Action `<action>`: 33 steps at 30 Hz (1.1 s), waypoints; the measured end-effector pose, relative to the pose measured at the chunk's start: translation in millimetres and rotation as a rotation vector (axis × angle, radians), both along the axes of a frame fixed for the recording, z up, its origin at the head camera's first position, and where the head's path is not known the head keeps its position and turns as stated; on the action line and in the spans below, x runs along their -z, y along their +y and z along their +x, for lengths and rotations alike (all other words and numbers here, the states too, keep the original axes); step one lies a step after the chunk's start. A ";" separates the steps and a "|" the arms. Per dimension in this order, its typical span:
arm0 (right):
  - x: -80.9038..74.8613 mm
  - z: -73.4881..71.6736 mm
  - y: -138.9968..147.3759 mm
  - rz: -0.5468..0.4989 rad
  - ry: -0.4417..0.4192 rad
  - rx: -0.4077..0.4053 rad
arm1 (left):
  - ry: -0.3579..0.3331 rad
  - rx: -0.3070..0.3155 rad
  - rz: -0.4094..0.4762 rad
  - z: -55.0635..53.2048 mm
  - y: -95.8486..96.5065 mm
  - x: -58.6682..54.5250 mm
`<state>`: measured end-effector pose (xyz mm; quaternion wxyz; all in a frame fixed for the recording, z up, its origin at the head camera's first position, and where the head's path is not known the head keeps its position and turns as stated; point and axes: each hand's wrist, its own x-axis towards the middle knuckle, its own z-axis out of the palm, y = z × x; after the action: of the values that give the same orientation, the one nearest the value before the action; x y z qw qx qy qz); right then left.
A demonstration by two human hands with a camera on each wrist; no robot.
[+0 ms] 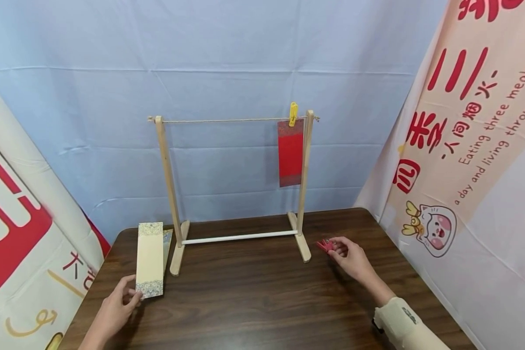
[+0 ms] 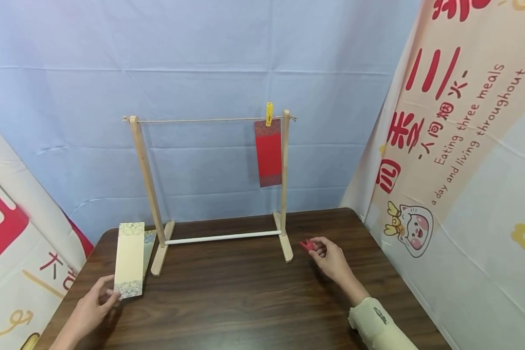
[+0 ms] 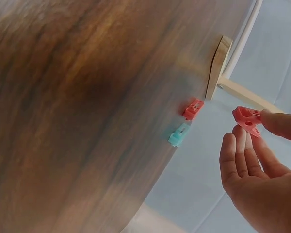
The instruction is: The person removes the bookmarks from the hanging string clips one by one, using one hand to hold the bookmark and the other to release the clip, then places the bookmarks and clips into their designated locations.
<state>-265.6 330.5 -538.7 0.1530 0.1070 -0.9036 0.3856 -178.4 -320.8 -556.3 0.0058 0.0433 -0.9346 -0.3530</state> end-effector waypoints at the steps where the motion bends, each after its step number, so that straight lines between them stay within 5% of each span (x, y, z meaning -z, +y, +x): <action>1: 0.4 0.1 0.5 0.001 -0.002 0.002 | -0.001 0.000 0.003 -0.2 -0.6 0.2; 33: 7.6 -1.4 9.3 0.111 -0.220 0.050 | -0.031 0.022 0.004 -7.2 -10.3 1.4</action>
<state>-267.0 339.8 -546.4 0.0563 0.0500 -0.9372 0.3406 -185.6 -331.1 -557.7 -0.0123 0.0386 -0.9343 -0.3541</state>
